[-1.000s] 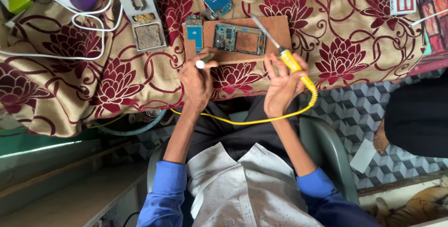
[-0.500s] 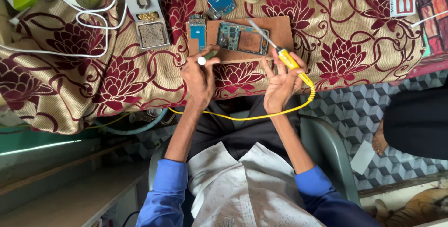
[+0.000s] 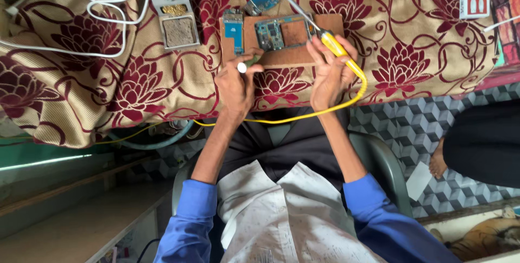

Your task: The person uses a soldering iron and solder wire to work on a small circuit board placed on a wooden board. They repeatedly apply heat and solder to various points on the board while holding it steady with their other hand.

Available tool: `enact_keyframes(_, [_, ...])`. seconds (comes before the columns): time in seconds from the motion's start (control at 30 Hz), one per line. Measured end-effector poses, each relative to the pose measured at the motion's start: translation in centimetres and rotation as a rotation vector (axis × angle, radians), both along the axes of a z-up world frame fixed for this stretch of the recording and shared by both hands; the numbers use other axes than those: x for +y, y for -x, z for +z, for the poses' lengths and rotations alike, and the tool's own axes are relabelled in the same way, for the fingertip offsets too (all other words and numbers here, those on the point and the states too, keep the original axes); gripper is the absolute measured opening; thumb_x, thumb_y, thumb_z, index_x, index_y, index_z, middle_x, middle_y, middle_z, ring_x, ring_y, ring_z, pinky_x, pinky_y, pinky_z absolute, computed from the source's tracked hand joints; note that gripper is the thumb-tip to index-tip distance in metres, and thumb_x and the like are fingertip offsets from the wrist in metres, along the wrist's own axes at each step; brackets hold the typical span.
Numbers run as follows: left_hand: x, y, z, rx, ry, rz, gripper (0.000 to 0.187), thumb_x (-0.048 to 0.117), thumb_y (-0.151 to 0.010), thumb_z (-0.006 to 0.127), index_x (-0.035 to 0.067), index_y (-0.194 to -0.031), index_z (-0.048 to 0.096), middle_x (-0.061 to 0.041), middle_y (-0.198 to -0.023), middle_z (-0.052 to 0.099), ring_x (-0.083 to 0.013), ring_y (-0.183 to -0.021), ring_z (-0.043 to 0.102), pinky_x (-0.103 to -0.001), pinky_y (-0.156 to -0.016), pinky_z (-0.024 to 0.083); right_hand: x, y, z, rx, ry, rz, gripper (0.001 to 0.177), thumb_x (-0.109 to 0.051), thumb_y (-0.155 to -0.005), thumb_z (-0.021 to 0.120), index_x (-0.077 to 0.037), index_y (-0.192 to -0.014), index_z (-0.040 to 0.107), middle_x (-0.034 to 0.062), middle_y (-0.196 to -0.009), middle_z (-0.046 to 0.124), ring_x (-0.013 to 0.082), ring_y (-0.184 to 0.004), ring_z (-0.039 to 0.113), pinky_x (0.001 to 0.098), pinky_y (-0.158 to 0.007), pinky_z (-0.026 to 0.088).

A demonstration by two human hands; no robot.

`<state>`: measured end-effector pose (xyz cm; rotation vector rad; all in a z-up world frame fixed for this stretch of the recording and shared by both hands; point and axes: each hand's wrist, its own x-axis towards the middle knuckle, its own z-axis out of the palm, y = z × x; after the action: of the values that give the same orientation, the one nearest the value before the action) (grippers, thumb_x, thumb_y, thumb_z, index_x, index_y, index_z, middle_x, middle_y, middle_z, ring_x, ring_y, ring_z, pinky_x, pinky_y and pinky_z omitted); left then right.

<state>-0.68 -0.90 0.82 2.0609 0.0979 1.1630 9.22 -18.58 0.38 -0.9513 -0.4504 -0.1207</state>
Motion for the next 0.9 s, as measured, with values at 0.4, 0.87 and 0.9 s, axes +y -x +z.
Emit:
enact_keyframes(0.4, [0.1, -1.1, 0.0, 0.102, 0.023, -0.037, 0.018, 0.002, -0.102, 0.062, 0.001, -0.116, 0.051, -0.007, -0.102, 0.078, -0.0208, -0.083, 0.076, -0.033, -0.07, 0.059, -2.1, -2.0, 0.0, -0.269, 0.392, -0.194, 0.023, -0.012, -0.116, 0.049, 0.002, -0.134, 0.046, 0.0148, -0.103, 0.065, 0.0211, -0.089, 0.068, 0.0319, -0.083, 0.057])
enact_keyframes(0.87, [-0.8, -1.4, -0.4, 0.056, 0.049, 0.005, 0.018, -0.001, -0.104, 0.057, 0.002, -0.119, 0.048, -0.009, -0.103, 0.076, -0.0222, -0.089, 0.077, -0.032, -0.077, 0.06, 2.1, -3.5, -1.0, -0.214, 0.231, -0.277, 0.02, -0.024, -0.118, 0.042, -0.005, -0.127, 0.043, 0.0061, -0.092, 0.049, 0.0127, -0.072, 0.049, 0.0265, -0.067, 0.043])
enact_keyframes(0.9, [-0.7, -1.3, -0.4, 0.066, 0.029, 0.017, 0.019, 0.0, -0.103, 0.058, 0.002, -0.119, 0.048, -0.008, -0.102, 0.076, -0.0221, -0.088, 0.077, -0.032, -0.076, 0.06, 2.1, -3.3, -1.0, -0.231, 0.253, -0.272, 0.021, -0.024, -0.119, 0.042, -0.005, -0.127, 0.044, 0.0056, -0.091, 0.049, 0.0121, -0.072, 0.049, 0.0263, -0.067, 0.044])
